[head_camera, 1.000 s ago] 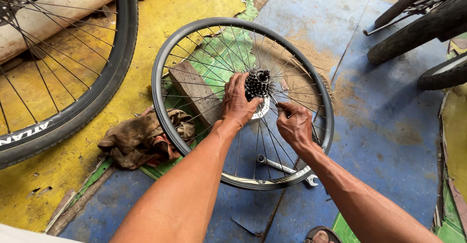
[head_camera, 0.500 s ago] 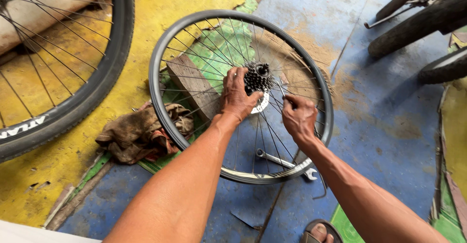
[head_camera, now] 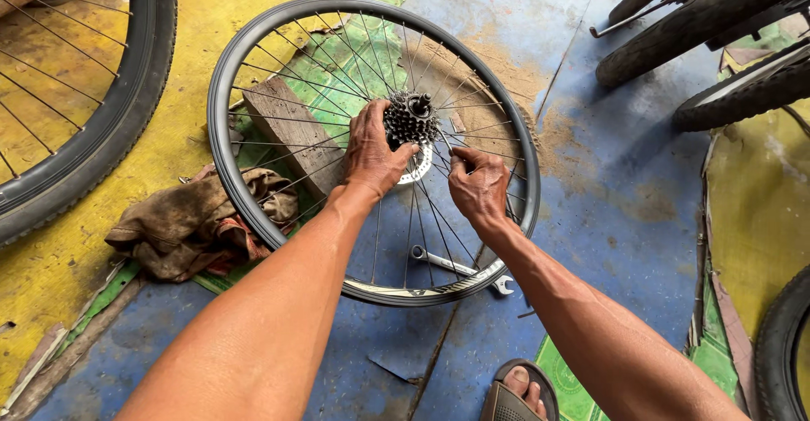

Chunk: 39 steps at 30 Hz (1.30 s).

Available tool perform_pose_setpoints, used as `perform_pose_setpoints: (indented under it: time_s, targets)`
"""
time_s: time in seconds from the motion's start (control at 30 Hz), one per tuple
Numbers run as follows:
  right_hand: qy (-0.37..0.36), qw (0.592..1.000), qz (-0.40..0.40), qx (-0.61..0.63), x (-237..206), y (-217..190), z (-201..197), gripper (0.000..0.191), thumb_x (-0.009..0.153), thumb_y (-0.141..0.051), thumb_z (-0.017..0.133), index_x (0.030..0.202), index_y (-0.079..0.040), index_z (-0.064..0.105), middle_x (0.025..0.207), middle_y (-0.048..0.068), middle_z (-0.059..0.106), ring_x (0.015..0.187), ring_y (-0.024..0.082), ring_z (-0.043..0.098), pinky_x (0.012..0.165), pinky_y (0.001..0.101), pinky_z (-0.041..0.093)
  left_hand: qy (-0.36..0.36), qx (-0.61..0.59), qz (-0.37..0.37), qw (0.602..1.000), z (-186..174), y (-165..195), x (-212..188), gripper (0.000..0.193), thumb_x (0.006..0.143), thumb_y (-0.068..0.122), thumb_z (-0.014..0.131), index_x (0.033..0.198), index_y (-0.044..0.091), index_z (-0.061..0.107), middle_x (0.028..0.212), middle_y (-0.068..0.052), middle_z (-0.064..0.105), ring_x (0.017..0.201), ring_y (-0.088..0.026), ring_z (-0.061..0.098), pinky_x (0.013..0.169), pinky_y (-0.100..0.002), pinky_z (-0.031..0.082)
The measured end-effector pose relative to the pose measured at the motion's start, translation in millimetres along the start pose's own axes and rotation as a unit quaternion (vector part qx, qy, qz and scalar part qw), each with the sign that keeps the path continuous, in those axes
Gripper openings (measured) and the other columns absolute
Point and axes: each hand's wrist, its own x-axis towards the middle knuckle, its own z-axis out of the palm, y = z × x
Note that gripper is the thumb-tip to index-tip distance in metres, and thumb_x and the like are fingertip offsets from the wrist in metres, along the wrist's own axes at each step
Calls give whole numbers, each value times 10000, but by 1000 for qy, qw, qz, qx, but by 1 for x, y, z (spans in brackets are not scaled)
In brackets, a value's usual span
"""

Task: The person works on a bicycle wheel, adjusting the hub and spokes by hand and using a hammer to tap the hub area. They retrieve a hammer from a tool basket and later handle a bicycle brake caliper, positioning it near the wheel.

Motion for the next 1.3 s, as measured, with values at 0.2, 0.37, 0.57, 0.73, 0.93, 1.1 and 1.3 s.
perform_pose_setpoints:
  time_s: [0.2, 0.37, 0.57, 0.73, 0.93, 1.1, 1.3]
  targets:
    - [-49, 999, 16, -17, 0, 0, 5, 275, 950, -110, 584, 1146, -115, 776, 922, 86, 802, 583, 240, 672, 466, 378, 534, 6, 23, 8, 1000, 4, -8, 1, 948, 678, 259, 921, 1449, 33, 419, 1460, -179, 479, 1370, -354, 421, 1174, -413, 333]
    - [-13, 999, -52, 0, 0, 10, 1, 245, 932, -126, 623, 1102, -111, 799, 904, 90, 805, 581, 112, 675, 449, 254, 526, 5, 12, 1, 1000, 3, -7, 1, 912, 691, 241, 900, 1447, 23, 441, 1464, -173, 486, 1378, -343, 425, 1187, -404, 336]
    - [-7, 1000, -16, -20, 24, 4, -5, 231, 955, -152, 614, 1114, -124, 779, 935, 85, 793, 560, 125, 656, 401, 269, 520, -1, 9, -12, 1000, 3, -7, 1, 898, 684, 230, 893, 1444, 32, 457, 1467, -162, 490, 1383, -336, 420, 1189, -402, 334]
    - [-39, 998, -21, -33, 16, 5, -2, 251, 952, -147, 609, 1131, -139, 785, 915, 87, 805, 547, 135, 666, 417, 277, 517, -6, 5, -14, 1000, 2, -6, 0, 903, 695, 224, 894, 1455, 27, 447, 1478, -171, 477, 1392, -339, 407, 1186, -402, 327]
    - [8, 990, -139, -39, 18, 15, -5, 215, 965, -131, 633, 1093, -130, 806, 967, 92, 802, 663, 103, 699, 504, 244, 574, -10, 8, -26, 1000, 2, -4, 1, 899, 691, 236, 895, 1448, 33, 456, 1482, -161, 481, 1395, -333, 408, 1187, -391, 333]
    - [-49, 998, 26, -21, 19, 7, -3, 247, 949, -161, 598, 1131, -145, 764, 932, 90, 792, 544, 157, 662, 384, 310, 521, -10, 14, -18, 1000, 2, -5, 1, 897, 702, 231, 893, 1455, 22, 452, 1486, -172, 472, 1395, -336, 404, 1192, -398, 322]
    - [-47, 998, 16, 45, 9, 11, -6, 266, 949, -135, 566, 1125, -107, 763, 891, 124, 790, 528, 162, 668, 434, 317, 532, 8, 1, -6, 1000, 4, -7, 2, 859, 697, 228, 894, 1427, 31, 485, 1474, -158, 498, 1398, -335, 424, 1196, -392, 338]
